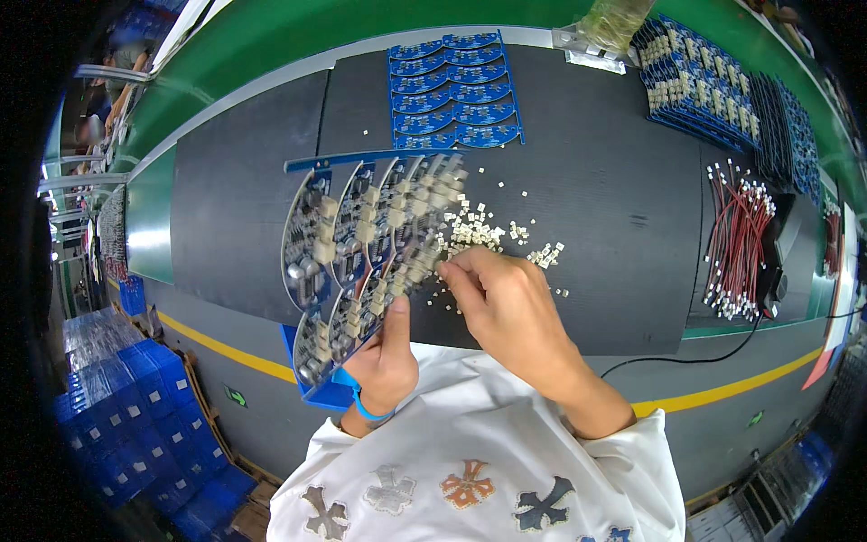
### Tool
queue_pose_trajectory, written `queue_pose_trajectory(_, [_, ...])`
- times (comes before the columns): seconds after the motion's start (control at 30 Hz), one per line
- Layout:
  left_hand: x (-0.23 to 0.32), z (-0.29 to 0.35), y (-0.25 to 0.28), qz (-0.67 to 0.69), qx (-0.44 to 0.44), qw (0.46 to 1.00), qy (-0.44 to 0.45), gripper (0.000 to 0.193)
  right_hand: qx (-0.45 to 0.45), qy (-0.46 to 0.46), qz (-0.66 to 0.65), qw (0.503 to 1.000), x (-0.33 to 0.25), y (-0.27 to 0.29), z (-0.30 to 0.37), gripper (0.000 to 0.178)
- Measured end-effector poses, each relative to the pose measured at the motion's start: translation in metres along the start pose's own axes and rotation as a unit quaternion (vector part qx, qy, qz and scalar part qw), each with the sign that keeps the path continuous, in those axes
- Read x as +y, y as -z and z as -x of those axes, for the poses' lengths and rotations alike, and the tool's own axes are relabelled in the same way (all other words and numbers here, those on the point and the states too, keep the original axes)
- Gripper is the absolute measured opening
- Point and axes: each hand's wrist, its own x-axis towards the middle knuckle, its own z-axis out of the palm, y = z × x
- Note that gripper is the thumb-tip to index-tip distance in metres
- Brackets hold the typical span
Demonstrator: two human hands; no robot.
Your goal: The person inserts small white electronic components into a blue circuit board by hand.
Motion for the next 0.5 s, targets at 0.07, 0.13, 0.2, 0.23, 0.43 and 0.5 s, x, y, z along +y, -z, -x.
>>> queue_pose_trajectory(0.07, [-0.001,0.0,0.005,-0.118,0.033,0.991,-0.058,0.033,-0.015,-0.018,0.0,1.0,0.003,0.007,0.002,0.01])
queue_pose_trajectory(0.13, [0.0,-0.006,0.003,-0.092,0.025,0.993,-0.072,0.035,-0.031,-0.036,-0.001,0.999,0.007,0.007,0.001,0.011])
queue_pose_trajectory(0.2, [0.005,-0.011,-0.001,0.074,0.03,0.997,0.008,0.048,0.012,0.009,-0.006,1.0,0.01,0.003,-0.003,0.012])
queue_pose_trajectory(0.23, [0.002,-0.011,0.002,0.08,0.004,0.997,0.001,0.05,0.037,0.028,-0.051,0.998,0.005,-0.002,-0.004,0.013])
queue_pose_trajectory(0.43, [-0.005,-0.003,-0.001,0.068,-0.001,0.997,-0.031,0.039,-0.035,-0.013,-0.221,0.975,0.012,-0.019,-0.007,0.011])
queue_pose_trajectory(0.5, [-0.007,-0.003,-0.002,0.065,0.011,0.997,-0.039,0.031,-0.043,-0.028,-0.232,0.971,0.011,-0.023,-0.008,0.011])
